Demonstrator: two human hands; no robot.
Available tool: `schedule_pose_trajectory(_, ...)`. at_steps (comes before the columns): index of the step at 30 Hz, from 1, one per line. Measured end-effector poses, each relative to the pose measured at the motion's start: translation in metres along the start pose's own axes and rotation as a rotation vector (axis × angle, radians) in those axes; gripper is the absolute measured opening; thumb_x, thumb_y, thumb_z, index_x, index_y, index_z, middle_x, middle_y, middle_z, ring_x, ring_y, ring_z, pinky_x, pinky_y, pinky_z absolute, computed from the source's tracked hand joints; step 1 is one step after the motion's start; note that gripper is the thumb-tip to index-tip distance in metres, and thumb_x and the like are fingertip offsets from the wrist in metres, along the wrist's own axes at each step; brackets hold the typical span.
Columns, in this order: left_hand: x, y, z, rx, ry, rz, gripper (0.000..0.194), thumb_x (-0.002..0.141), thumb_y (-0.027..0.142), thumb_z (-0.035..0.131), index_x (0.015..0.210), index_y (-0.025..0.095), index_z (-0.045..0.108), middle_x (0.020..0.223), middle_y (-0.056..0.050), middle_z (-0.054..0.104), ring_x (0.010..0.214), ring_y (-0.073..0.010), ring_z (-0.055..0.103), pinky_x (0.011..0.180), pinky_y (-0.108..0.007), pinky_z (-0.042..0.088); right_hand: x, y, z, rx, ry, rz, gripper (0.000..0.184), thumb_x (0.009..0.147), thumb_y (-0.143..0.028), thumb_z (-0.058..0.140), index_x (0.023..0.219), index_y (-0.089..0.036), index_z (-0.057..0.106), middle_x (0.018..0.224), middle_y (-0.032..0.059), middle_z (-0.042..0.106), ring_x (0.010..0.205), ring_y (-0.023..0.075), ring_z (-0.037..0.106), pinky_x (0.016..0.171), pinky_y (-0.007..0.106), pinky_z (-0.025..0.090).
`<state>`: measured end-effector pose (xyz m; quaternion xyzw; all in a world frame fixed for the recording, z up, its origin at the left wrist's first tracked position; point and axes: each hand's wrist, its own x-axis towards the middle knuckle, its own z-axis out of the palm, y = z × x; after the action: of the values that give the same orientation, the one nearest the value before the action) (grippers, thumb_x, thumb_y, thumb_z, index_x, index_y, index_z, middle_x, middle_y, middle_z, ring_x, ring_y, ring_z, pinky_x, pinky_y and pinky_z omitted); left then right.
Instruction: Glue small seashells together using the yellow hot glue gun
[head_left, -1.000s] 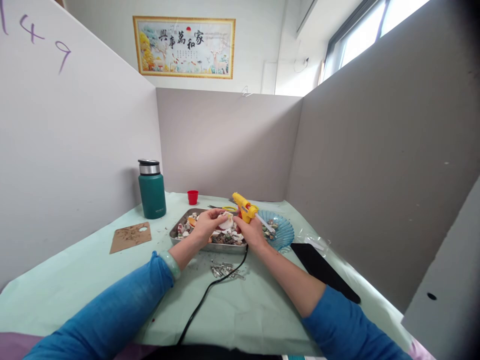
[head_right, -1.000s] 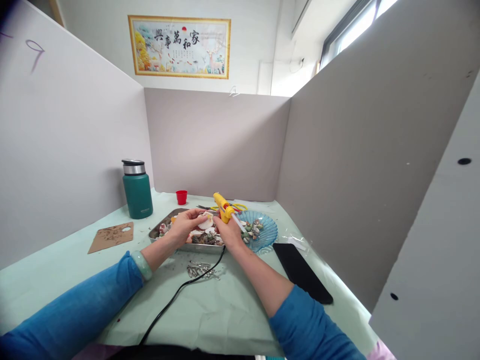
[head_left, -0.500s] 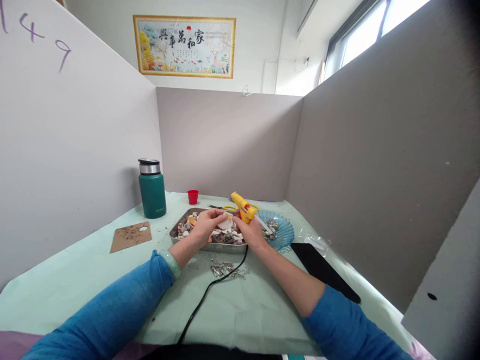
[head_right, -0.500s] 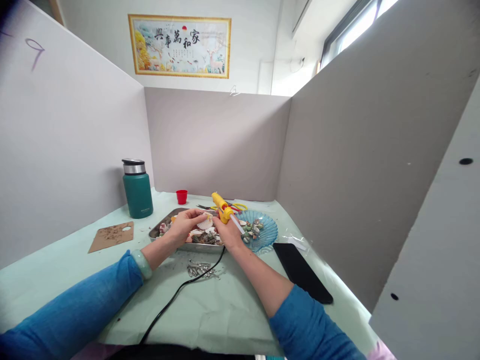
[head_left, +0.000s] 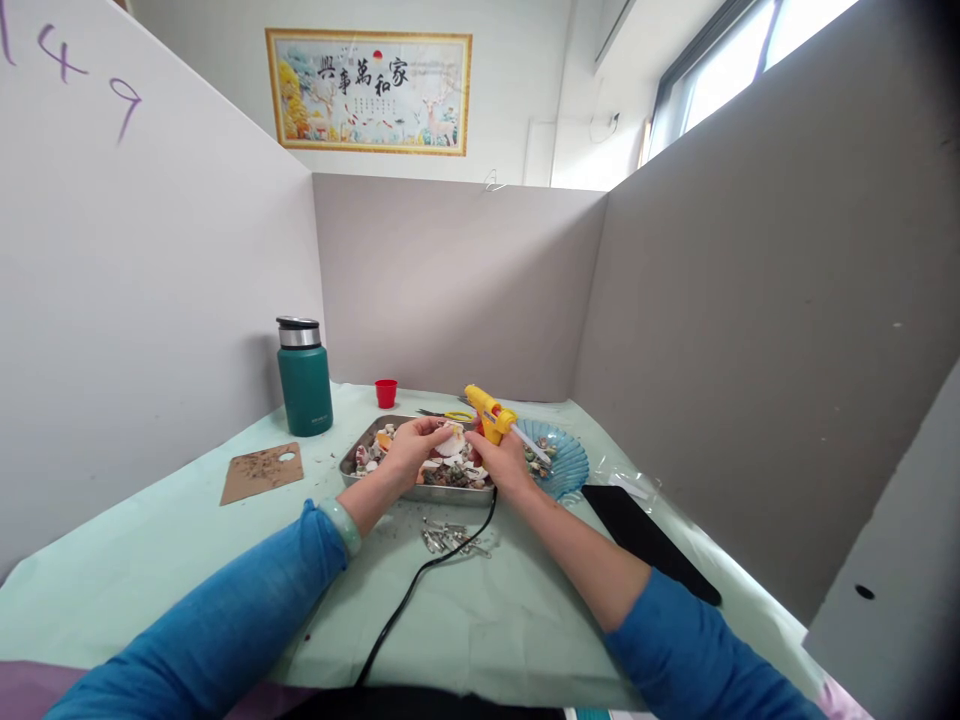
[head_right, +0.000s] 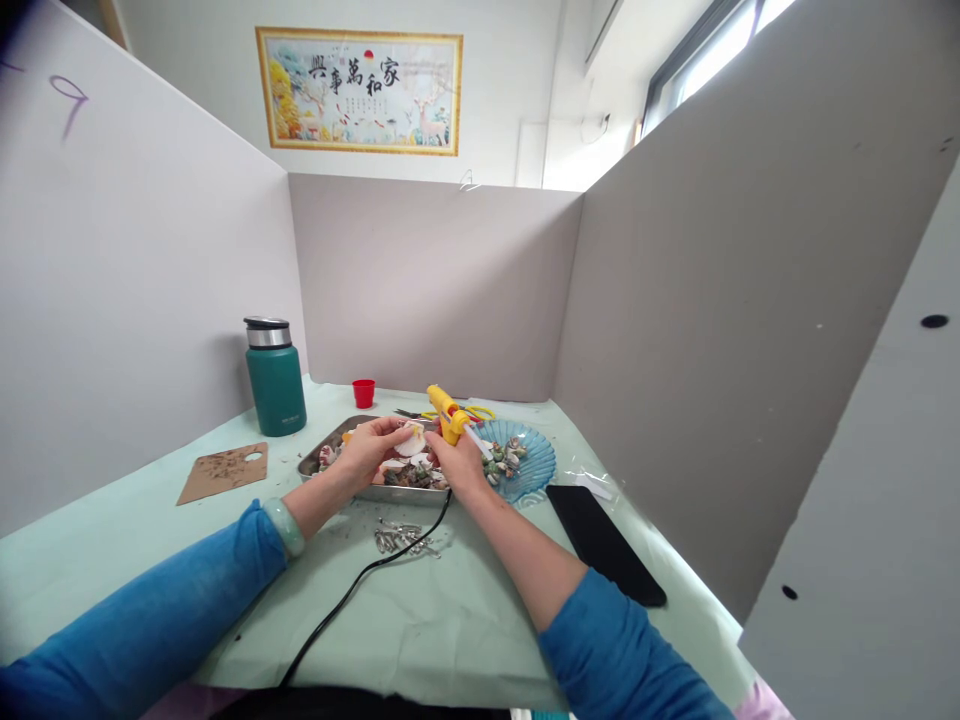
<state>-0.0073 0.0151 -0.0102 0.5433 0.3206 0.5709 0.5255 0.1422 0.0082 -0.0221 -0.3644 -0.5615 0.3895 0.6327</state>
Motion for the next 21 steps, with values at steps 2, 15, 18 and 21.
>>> schedule_pose_trajectory(2, 0.0008, -0.0009, -0.0010, -0.018, -0.013, 0.002, 0.034, 0.057, 0.031, 0.080, 0.082, 0.013, 0.067, 0.076, -0.004, 0.067, 0.062, -0.0124, 0.060, 0.060, -0.025, 0.049, 0.0005, 0.0010, -0.0001, 0.002, -0.005, -0.004, 0.033, 0.066, -0.031, 0.064, 0.095, -0.019, 0.054, 0.067, -0.0046, 0.053, 0.047, 0.0094, 0.051, 0.044, 0.022, 0.041)
schedule_pose_trajectory(15, -0.0004, 0.0001, 0.0003, 0.051, -0.007, 0.035, 0.035, 0.058, 0.031, 0.079, 0.086, 0.014, 0.067, 0.080, -0.004, 0.067, 0.065, -0.0123, 0.059, 0.060, -0.024, 0.047, 0.0007, 0.0006, -0.0002, -0.037, -0.025, 0.021, 0.034, 0.066, -0.032, 0.064, 0.095, -0.019, 0.053, 0.070, -0.0041, 0.053, 0.049, 0.0096, 0.051, 0.044, 0.021, 0.041)
schedule_pose_trajectory(18, -0.0015, 0.0020, 0.0016, 0.083, -0.002, 0.040, 0.033, 0.059, 0.034, 0.078, 0.083, 0.014, 0.066, 0.079, -0.003, 0.065, 0.065, -0.0117, 0.057, 0.059, -0.024, 0.046, -0.0008, -0.0015, 0.0003, -0.046, -0.018, 0.002, 0.033, 0.067, -0.033, 0.064, 0.095, -0.019, 0.053, 0.070, -0.0043, 0.051, 0.049, 0.0094, 0.050, 0.045, 0.022, 0.042)
schedule_pose_trajectory(21, -0.0041, 0.0062, 0.0042, 0.102, 0.020, 0.049, 0.031, 0.061, 0.036, 0.076, 0.080, 0.015, 0.066, 0.078, -0.003, 0.064, 0.065, -0.0116, 0.056, 0.057, -0.023, 0.045, -0.0024, -0.0044, 0.0011, -0.093, -0.019, -0.018, 0.030, 0.067, -0.034, 0.063, 0.090, -0.018, 0.055, 0.068, -0.0037, 0.051, 0.049, 0.0096, 0.050, 0.046, 0.022, 0.043)
